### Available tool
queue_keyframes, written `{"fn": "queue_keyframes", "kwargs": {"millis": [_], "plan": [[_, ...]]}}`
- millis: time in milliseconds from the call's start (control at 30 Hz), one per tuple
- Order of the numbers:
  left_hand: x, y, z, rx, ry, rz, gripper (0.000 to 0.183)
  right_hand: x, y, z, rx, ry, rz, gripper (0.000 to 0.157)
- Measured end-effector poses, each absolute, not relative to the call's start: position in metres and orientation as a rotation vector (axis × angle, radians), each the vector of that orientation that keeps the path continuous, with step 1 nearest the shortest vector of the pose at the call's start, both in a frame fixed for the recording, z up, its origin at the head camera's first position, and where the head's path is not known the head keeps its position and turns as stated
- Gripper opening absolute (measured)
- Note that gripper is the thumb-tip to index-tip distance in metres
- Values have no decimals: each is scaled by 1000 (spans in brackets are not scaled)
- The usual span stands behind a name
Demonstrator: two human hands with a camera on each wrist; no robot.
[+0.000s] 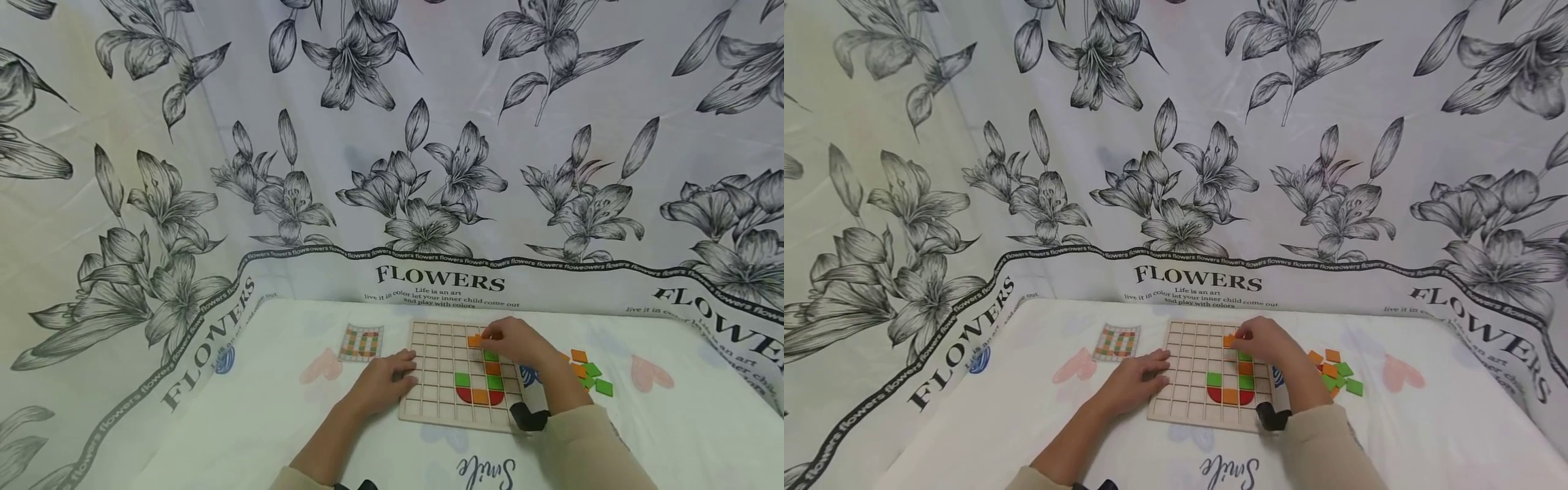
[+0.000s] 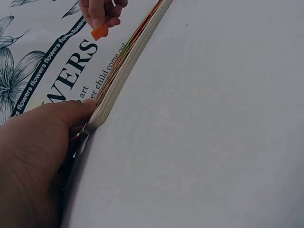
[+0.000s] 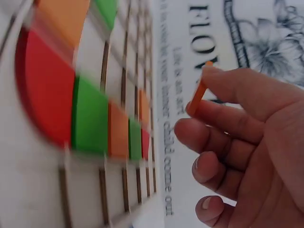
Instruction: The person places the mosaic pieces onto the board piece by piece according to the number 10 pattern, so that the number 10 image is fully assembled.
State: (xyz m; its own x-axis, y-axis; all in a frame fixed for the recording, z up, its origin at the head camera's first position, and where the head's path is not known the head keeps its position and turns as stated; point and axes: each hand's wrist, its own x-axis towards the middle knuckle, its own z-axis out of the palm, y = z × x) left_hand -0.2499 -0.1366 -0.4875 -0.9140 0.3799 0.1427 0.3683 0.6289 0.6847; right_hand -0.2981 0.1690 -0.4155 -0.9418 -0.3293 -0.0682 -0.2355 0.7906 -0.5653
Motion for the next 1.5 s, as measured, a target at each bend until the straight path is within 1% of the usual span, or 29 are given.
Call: {"fn": "queue_keyframes", "kwargs": {"millis": [200,333,467,733,1000,1100,1233,1500], "plan": [[-249,-136,-489,636,2810,1187,38,-283,145,-429,-381,2818,-912,26],[-249,-136,-488,642,2814,1185,38,-278,135,-438,-365,2837,-846,22],[-250,-137,-487,642,2821,1176,38,-277,128,-439,-344,2849,-816,22],[-250,-137,-485,639,2829,1162,38,-275,124,-442,-345,2867,-771,15],[-250,-137,-487,641,2825,1165,38,-272,126,-445,-341,2888,-797,13],[-251,-136,-488,644,2827,1159,38,-272,128,-444,-316,2887,-824,16],[-251,-136,-488,640,2829,1161,38,-274,140,-440,-260,2874,-887,26],[-251,-135,-487,666,2847,1153,38,-275,188,-427,-137,2906,-911,37]]}}
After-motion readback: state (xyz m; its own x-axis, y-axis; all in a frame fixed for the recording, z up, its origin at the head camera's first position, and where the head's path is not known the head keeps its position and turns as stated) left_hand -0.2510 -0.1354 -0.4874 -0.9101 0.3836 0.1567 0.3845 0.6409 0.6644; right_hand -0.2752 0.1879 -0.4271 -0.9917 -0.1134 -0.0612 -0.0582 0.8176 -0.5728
